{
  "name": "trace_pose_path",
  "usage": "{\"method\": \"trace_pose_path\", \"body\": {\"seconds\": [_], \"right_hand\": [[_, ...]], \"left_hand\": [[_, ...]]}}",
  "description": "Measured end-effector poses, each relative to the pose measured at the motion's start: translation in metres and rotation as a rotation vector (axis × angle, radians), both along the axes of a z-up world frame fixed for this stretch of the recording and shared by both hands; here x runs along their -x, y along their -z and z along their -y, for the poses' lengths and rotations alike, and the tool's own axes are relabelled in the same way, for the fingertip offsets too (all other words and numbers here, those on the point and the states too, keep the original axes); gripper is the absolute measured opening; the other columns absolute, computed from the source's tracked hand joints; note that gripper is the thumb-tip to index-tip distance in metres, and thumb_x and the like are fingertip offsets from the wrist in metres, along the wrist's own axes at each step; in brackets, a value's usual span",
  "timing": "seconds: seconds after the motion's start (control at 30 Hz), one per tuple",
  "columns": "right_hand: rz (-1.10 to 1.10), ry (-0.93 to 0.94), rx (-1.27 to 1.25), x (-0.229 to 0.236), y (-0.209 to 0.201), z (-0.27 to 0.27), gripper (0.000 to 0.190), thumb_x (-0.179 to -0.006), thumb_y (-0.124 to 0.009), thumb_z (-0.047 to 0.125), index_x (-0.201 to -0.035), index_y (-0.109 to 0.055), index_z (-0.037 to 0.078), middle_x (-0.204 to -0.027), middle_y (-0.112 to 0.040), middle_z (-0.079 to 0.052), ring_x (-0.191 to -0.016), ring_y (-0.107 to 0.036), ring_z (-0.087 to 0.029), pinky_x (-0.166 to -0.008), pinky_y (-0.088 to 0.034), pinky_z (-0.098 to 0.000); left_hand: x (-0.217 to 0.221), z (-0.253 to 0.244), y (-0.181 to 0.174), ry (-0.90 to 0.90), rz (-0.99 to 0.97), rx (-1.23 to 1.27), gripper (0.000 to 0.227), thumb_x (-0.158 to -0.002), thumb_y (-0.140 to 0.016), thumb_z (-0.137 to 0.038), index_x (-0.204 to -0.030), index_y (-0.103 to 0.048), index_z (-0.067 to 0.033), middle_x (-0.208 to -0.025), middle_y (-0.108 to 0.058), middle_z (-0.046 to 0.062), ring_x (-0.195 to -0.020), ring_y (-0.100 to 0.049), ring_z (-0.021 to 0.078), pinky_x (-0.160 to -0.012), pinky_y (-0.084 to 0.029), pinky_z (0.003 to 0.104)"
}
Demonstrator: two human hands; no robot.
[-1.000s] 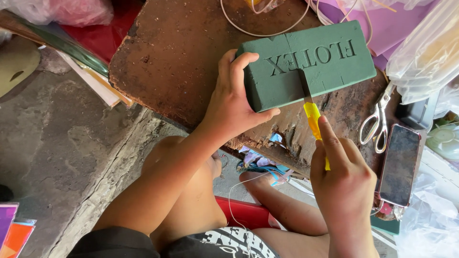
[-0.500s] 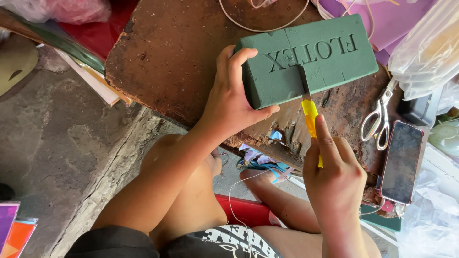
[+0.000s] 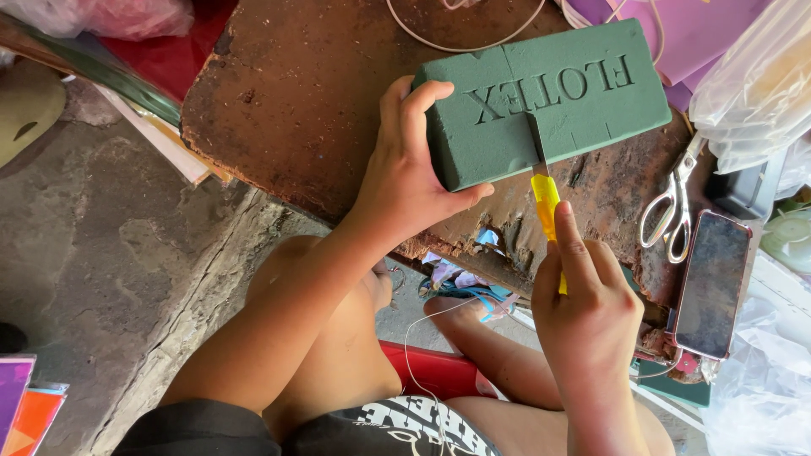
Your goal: The person uses a yellow utility knife to cut a rectangular green foam block labeled 'FLOTEX' on a wooden surface. They make several cuts along the length of the block, rotating it to access different sides.
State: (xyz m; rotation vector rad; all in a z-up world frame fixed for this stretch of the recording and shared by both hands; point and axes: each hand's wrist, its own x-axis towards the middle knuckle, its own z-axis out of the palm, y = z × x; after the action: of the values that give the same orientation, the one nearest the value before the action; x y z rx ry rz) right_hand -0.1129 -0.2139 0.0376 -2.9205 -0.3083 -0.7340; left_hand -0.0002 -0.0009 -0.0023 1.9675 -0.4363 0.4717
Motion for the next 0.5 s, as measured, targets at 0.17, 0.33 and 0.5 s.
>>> {"method": "trace_pose_path", "body": {"seconds": [0.17,0.33,0.5], "right_hand": [[0.026,-0.042,0.013,-0.002,0.006,0.001,0.04,-0.104,-0.07,-0.005,-0.143,-0.07,0.0,-0.085,-0.063,-0.003,-0.059,-0.046,-0.014,-0.048,-0.04,-0.0287],[-0.036,-0.06,0.047,-0.005,0.021,0.003,0.04,-0.101,-0.069,-0.001,-0.141,-0.072,0.003,-0.084,-0.063,-0.004,-0.058,-0.05,-0.018,-0.047,-0.041,-0.0326],[-0.13,-0.084,0.036,-0.008,0.033,0.006,0.041,-0.1,-0.064,-0.002,-0.14,-0.072,0.004,-0.077,-0.056,-0.004,-0.054,-0.045,-0.021,-0.044,-0.039,-0.0374]], "left_hand": [[0.0,-0.001,0.0,0.013,-0.021,-0.001,0.108,-0.068,-0.105,-0.024,-0.145,-0.03,-0.0124,-0.144,-0.033,0.02,-0.137,-0.046,0.0398,-0.112,-0.047,0.048],[0.001,-0.001,-0.001,0.004,-0.036,-0.01,0.109,-0.067,-0.105,-0.024,-0.144,-0.03,-0.0127,-0.144,-0.033,0.019,-0.137,-0.046,0.0398,-0.113,-0.047,0.046],[0.002,-0.001,0.001,0.003,-0.028,-0.008,0.106,-0.069,-0.103,-0.024,-0.144,-0.03,-0.0119,-0.144,-0.033,0.02,-0.136,-0.047,0.04,-0.114,-0.047,0.047]]}}
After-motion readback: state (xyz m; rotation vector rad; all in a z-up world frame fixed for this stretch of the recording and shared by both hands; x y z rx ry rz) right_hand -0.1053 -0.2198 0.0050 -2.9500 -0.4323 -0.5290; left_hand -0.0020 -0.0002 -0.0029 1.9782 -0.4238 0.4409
